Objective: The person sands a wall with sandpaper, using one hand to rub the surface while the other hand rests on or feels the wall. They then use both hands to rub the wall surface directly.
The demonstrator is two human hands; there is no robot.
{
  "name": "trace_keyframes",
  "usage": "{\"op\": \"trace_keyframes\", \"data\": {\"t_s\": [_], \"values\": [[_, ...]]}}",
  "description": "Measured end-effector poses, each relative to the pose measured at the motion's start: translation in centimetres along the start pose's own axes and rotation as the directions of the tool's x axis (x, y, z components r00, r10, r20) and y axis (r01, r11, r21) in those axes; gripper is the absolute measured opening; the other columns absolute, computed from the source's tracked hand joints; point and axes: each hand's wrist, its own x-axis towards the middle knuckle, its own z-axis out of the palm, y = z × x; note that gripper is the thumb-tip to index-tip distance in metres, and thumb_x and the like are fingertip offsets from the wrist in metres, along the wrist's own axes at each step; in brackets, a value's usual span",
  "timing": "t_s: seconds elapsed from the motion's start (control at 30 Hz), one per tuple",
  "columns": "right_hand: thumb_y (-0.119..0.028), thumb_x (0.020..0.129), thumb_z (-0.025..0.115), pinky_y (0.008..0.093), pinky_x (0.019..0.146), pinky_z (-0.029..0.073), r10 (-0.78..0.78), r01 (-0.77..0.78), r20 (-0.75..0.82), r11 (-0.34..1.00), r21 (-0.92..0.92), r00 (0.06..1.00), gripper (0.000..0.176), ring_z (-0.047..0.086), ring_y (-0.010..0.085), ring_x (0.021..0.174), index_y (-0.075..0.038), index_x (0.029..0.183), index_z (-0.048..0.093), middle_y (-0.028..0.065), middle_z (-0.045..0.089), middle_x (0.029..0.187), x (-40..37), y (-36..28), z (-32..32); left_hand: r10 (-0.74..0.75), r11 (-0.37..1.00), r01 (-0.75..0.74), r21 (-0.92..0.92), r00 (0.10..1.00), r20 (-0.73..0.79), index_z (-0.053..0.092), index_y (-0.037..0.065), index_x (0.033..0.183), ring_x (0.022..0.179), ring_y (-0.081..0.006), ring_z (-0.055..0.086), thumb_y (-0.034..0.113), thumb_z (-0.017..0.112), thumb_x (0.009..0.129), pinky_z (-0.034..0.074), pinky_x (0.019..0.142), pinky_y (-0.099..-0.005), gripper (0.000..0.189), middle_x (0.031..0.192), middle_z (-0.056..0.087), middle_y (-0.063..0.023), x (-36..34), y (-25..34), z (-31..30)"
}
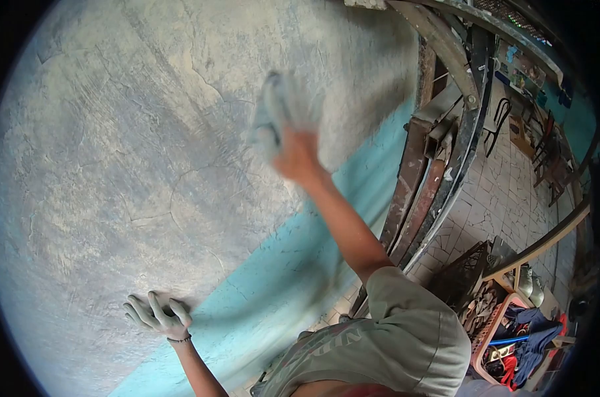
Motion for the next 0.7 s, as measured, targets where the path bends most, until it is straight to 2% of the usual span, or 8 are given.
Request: {"op": "trace_keyframes", "data": {"t_s": [0.03, 0.13, 0.23, 0.37, 0.43, 0.5, 0.6, 0.7], "values": [[-0.038, 0.107, 0.041, 0.0619, 0.125, 0.008, 0.023, -0.023, -0.006, 1.0, 0.004, 1.0, 0.068, 0.016, 0.0442, 0.156, -0.008, 0.164, 0.02, 0.0267, 0.022, 0.167, -0.2, 0.8, -0.2, -0.002, 1.0, 0.002, 0.014, 1.0, 0.008, 0.052, 0.005, 0.147, 0.151, -0.05, 0.027, 0.022, 0.054, 0.09, 0.021, 0.122, -0.0645, 0.06, 0.159, 0.036, -0.0314, -0.1, 0.1, 0.1], [-0.038, 0.11, 0.036, 0.0569, 0.123, 0.022, 0.402, -0.463, 0.234, 0.809, 0.361, 0.885, 0.063, 0.022, 0.0427, 0.154, -0.014, 0.165, 0.02, 0.0229, 0.021, 0.168, 0.9, 2.0, -2.4, -0.014, 0.999, 0.013, 0.041, 1.0, 0.025, 0.052, 0.005, 0.147, 0.151, -0.0501, 0.027, 0.02, 0.054, 0.09, 0.021, 0.122, -0.0651, 0.06, 0.159, 0.035, -0.0314, -0.1, 0.1, 0.0], [-0.037, 0.108, 0.042, 0.0693, 0.12, 0.013, 0.028, -0.023, -0.073, 0.998, 0.06, 0.997, 0.065, 0.015, 0.0412, 0.157, -0.013, 0.165, 0.023, 0.0269, 0.022, 0.167, -0.7, 0.9, -0.1, -0.016, 0.999, 0.016, 0.031, 1.0, 0.012, 0.052, 0.006, 0.148, 0.151, -0.0498, 0.026, 0.023, 0.055, 0.091, 0.021, 0.122, -0.0652, 0.059, 0.16, 0.035, -0.0304, 0.0, 0.1, 0.0], [-0.027, 0.099, 0.053, 0.0536, 0.124, 0.022, 0.272, -0.258, 0.001, 0.911, 0.321, 0.962, 0.072, 0.029, 0.0476, 0.15, -0.002, 0.161, 0.027, 0.0301, 0.027, 0.164, -0.1, 3.8, -0.4, -0.008, 1.0, 0.007, 0.027, 1.0, 0.01, 0.052, 0.006, 0.148, 0.151, -0.0498, 0.026, 0.025, 0.055, 0.093, 0.021, 0.122, -0.0654, 0.058, 0.16, 0.035, -0.0301, 0.2, 0.3, 0.1], [-0.024, 0.097, 0.053, 0.0545, 0.121, 0.025, 0.499, -0.565, 0.289, 0.792, 0.231, 0.817, 0.069, 0.038, 0.0478, 0.144, 0.001, 0.158, 0.032, 0.0318, 0.041, 0.155, 0.6, 2.7, -1.8, -0.018, 0.999, 0.017, 0.037, 0.999, 0.035, 0.052, 0.006, 0.147, 0.151, -0.0497, 0.026, 0.025, 0.055, 0.093, 0.021, 0.121, -0.0653, 0.058, 0.16, 0.034, -0.0307, -0.4, 0.3, -0.2], [-0.021, 0.096, 0.054, 0.0552, 0.119, 0.027, 0.334, -0.354, 0.13, 0.916, 0.187, 0.934, 0.063, 0.045, 0.0479, 0.137, 0.001, 0.153, 0.039, 0.0329, 0.049, 0.146, 0.4, 2.0, 0.2, -0.027, 0.998, 0.025, 0.05, 0.999, 0.029, 0.053, 0.006, 0.147, 0.151, -0.0497, 0.026, 0.024, 0.054, 0.092, 0.022, 0.121, -0.0654, 0.057, 0.16, 0.034, -0.031, -0.2, 0.2, 0.1], [-0.017, 0.094, 0.056, 0.0565, 0.114, 0.033, 0.166, -0.169, 0.045, 0.982, 0.081, 0.985, 0.051, 0.055, 0.0487, 0.122, 0.003, 0.141, 0.051, 0.0346, 0.059, 0.129, 1.2, 2.3, 0.6, -0.018, 0.999, 0.018, 0.029, 1.0, -0.008, 0.053, 0.006, 0.145, 0.151, -0.0501, 0.025, 0.022, 0.053, 0.091, 0.021, 0.121, -0.0659, 0.057, 0.159, 0.035, -0.0315, 0.1, 0.4, 0.6], [-0.02, 0.096, 0.054, 0.0582, 0.115, 0.03, 0.326, -0.328, 0.053, 0.908, 0.26, 0.944, 0.051, 0.052, 0.0488, 0.126, 0.003, 0.141, 0.052, 0.034, 0.057, 0.131, 2.4, 3.2, 1.0, -0.021, 0.999, 0.02, 0.046, 1.0, 0.011, 0.053, 0.004, 0.146, 0.151, -0.0505, 0.026, 0.021, 0.054, 0.09, 0.021, 0.122, -0.0658, 0.058, 0.159, 0.035, -0.0318, -0.1, 0.3, 0.1]]}}
